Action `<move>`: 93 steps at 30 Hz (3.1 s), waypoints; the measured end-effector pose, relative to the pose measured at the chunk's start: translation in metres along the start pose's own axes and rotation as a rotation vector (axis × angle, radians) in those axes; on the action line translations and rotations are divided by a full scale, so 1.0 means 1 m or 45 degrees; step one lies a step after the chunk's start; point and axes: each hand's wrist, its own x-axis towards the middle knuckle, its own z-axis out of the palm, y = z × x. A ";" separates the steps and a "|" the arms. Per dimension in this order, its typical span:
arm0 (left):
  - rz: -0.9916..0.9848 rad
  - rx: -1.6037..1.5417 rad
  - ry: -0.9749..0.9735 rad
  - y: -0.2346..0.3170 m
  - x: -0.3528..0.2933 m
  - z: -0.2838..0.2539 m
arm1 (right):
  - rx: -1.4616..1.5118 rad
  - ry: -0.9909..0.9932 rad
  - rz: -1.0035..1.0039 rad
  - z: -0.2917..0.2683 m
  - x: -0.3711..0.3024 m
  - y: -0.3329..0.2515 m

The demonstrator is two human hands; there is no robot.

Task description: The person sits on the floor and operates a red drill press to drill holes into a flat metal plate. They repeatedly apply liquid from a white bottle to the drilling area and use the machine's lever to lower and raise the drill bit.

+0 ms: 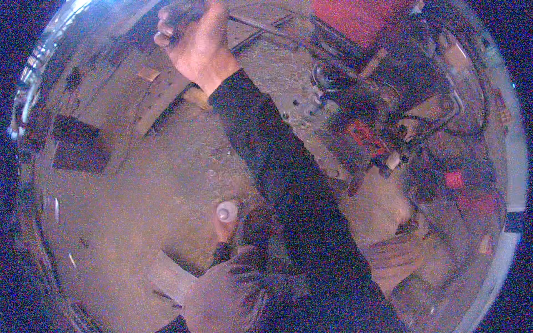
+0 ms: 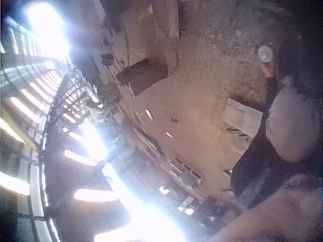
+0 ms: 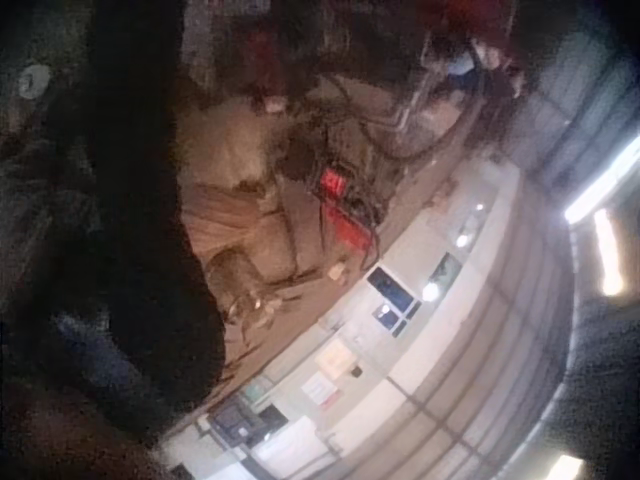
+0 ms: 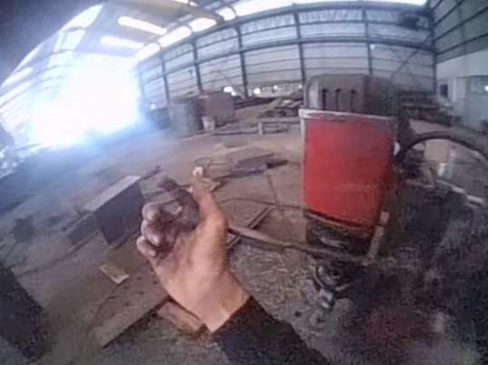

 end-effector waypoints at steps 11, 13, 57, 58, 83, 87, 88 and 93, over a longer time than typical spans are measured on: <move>0.048 -0.202 0.094 0.000 -0.006 -0.028 | 0.109 0.191 0.136 0.021 -0.012 0.015; 0.128 -0.236 0.118 0.002 -0.007 -0.035 | 0.084 0.172 0.097 0.024 -0.016 0.023; 0.779 -0.971 -0.083 0.430 0.222 0.036 | -2.130 1.888 0.643 -0.043 -0.423 -0.154; 0.788 -0.935 -0.048 0.433 0.222 0.033 | -2.085 1.881 0.583 -0.056 -0.428 -0.148; 1.169 0.801 0.025 0.186 0.284 0.016 | -1.950 1.690 -0.049 -0.216 -0.426 -0.054; 0.572 1.192 -0.422 0.066 0.274 0.027 | -2.094 1.635 -0.058 -0.229 -0.435 -0.066; 0.449 1.268 -0.520 0.059 0.269 0.033 | -2.097 1.633 -0.069 -0.225 -0.435 -0.071; 0.453 1.490 -0.579 0.017 0.265 0.021 | -2.004 1.607 -0.072 -0.209 -0.426 -0.066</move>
